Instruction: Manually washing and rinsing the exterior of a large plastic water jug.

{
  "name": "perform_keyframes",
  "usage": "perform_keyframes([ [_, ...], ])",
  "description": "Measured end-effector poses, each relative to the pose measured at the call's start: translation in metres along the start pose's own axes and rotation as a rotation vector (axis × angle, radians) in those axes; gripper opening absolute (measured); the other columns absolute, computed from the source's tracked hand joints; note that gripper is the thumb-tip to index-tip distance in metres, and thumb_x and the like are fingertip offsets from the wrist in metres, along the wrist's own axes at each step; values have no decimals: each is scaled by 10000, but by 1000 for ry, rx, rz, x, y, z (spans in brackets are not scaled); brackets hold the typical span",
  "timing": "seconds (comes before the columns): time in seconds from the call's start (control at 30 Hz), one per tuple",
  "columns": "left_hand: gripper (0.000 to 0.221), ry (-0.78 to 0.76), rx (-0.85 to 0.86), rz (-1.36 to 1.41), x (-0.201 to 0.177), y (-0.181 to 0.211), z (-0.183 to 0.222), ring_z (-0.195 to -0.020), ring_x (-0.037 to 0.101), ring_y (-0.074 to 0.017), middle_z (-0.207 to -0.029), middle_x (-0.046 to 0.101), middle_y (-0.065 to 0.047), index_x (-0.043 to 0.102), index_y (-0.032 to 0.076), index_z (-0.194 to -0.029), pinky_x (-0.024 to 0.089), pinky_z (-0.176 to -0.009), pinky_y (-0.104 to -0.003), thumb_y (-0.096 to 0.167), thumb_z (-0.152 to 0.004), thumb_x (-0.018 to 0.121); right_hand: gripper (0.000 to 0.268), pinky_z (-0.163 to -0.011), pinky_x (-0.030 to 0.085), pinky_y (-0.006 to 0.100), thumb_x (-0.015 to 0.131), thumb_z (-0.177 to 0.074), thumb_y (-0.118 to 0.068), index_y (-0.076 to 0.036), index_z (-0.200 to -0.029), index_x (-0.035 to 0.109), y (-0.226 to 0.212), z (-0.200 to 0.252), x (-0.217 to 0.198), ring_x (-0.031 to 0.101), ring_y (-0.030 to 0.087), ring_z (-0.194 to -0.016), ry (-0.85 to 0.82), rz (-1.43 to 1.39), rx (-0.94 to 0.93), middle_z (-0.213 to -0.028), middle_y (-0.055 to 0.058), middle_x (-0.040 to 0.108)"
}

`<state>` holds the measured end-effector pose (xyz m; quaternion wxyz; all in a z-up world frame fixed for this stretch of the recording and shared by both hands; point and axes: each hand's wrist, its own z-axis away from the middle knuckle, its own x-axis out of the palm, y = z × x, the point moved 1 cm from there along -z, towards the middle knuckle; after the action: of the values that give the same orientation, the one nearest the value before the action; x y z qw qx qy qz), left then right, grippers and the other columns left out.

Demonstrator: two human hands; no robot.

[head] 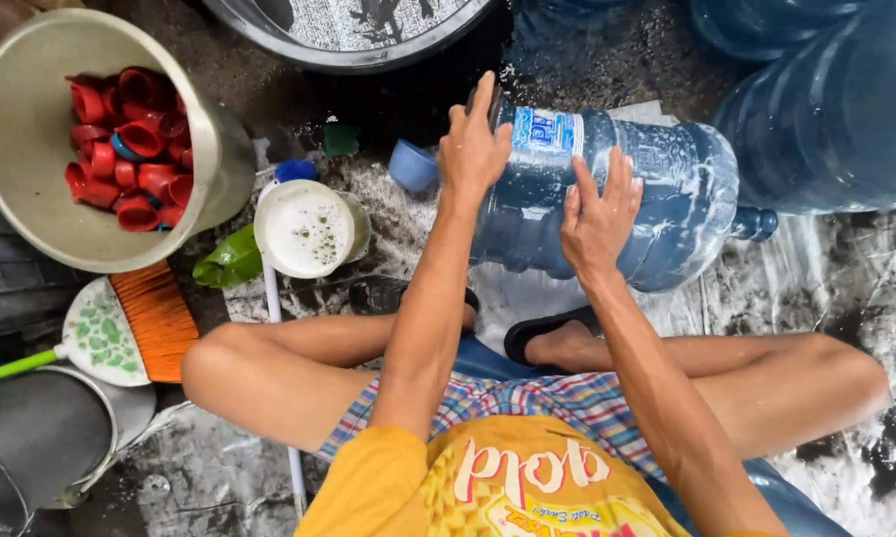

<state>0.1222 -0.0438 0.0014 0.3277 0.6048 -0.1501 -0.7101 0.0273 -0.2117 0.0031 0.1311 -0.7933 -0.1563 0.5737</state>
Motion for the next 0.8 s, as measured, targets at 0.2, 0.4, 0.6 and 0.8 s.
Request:
perform_keyframes([
  [0.2, 669, 253, 186, 135, -5, -27, 132, -1070, 541, -509, -1304, 425, -237, 249, 290, -1485, 507, -720, -596, 224, -913, 590, 347, -1068, 206, 516, 455, -981, -247, -264, -1301, 588, 19, -2, 30, 343, 345, -1343, 132, 75, -42, -1466, 139, 359],
  [0.4, 576, 115, 74, 302, -4, -24, 76, -1150, 510, -509, -1321, 439, -260, 239, 375, -1475, 445, -867, -610, 356, -967, 509, 375, -1054, 255, 518, 431, -994, -320, -274, -1339, 569, 18, 19, 28, 346, 347, -1339, 199, 98, -101, -1476, 123, 333],
  [0.6, 753, 41, 35, 77, 31, -31, -9, -837, 637, -516, -1105, 552, -209, 270, 348, -1457, 512, -663, -594, 362, -812, 659, 367, -1068, 221, 476, 441, -983, -322, -254, -1309, 595, 12, 40, 20, 369, 334, -1337, 252, 84, -114, -1478, 127, 352],
  [0.8, 828, -58, -91, 495, -28, -38, 153, -1222, 263, -648, -1426, 233, -362, 46, 192, -1506, 316, -868, -774, 387, -905, 581, 389, -1106, 151, 442, 393, -969, -345, -277, -1284, 611, 13, 54, 22, 306, 288, -1376, 255, 70, -73, -1497, 116, 333],
])
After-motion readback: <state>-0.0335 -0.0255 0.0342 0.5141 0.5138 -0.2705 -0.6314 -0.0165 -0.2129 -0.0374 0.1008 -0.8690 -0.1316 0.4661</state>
